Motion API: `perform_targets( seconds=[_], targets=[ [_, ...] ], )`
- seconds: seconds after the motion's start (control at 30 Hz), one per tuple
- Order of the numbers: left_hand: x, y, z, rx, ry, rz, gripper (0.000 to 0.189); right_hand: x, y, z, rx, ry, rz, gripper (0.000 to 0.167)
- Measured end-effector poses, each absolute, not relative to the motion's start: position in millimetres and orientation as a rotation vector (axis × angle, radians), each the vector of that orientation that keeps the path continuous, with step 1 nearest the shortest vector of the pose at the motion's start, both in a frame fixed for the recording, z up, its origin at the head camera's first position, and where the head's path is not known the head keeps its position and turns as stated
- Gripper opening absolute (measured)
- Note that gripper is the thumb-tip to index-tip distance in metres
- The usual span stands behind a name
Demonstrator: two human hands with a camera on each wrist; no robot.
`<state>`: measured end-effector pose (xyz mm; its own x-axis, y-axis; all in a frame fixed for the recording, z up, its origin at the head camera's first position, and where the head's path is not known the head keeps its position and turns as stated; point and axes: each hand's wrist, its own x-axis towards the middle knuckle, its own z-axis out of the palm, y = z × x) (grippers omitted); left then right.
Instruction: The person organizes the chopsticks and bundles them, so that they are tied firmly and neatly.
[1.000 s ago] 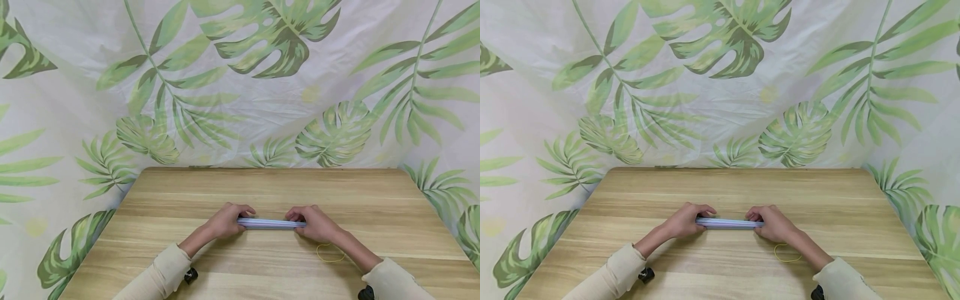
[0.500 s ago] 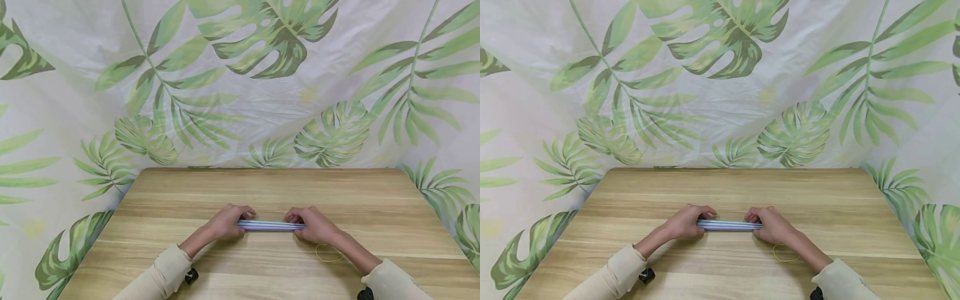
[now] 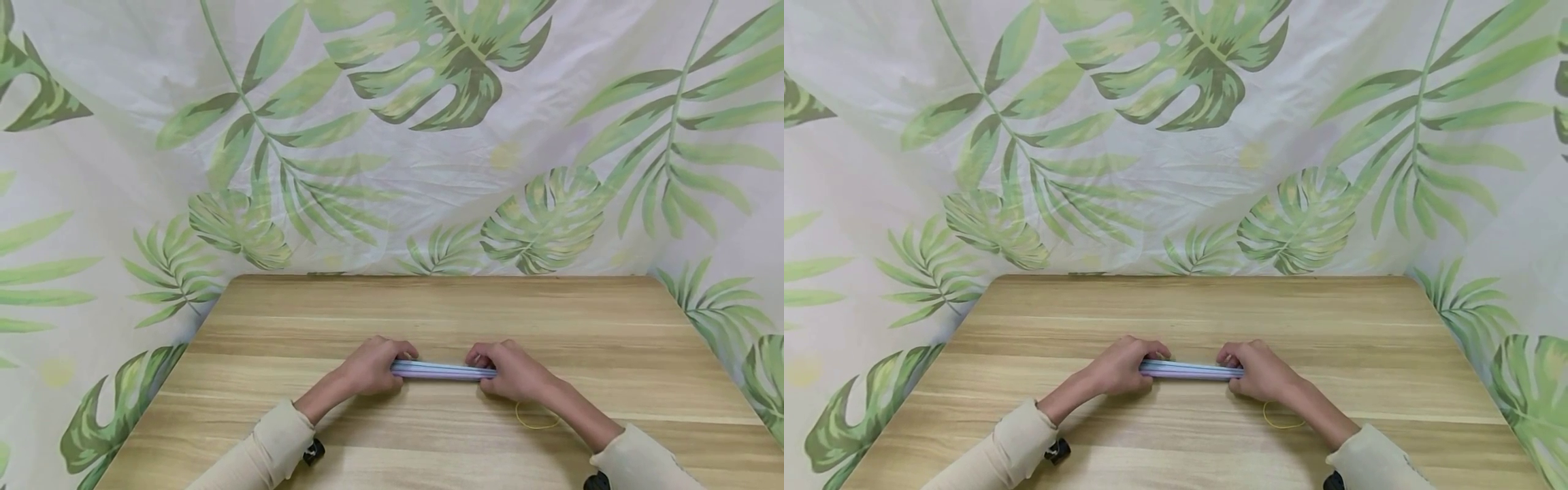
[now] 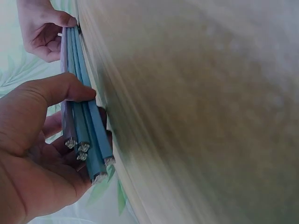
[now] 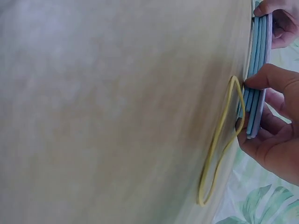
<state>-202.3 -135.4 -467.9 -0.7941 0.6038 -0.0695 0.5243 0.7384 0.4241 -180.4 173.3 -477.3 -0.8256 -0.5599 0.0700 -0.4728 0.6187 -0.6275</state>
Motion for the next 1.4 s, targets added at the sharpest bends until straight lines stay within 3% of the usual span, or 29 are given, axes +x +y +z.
perform_targets(
  seconds=[0.4, 0.83, 1.2, 1.4],
  targets=[
    [-197, -132, -462, 0.872, 2.673, 0.676, 0.039, -173, 173, -474, -0.827, 2.764, -0.853, 0.028],
    [-193, -131, -453, 0.795, 2.941, 0.77, 0.028, -165, 173, -466, -0.874, 2.846, -1.045, 0.022],
    [-193, -128, -455, 0.978, 2.874, 0.81, 0.021, -163, 176, -468, -0.82, 2.879, -1.173, 0.026],
    [-190, -125, -453, 0.897, 2.925, 0.91, 0.024, -164, 180, -469, -0.816, 2.891, -1.242, 0.028]
  ],
)
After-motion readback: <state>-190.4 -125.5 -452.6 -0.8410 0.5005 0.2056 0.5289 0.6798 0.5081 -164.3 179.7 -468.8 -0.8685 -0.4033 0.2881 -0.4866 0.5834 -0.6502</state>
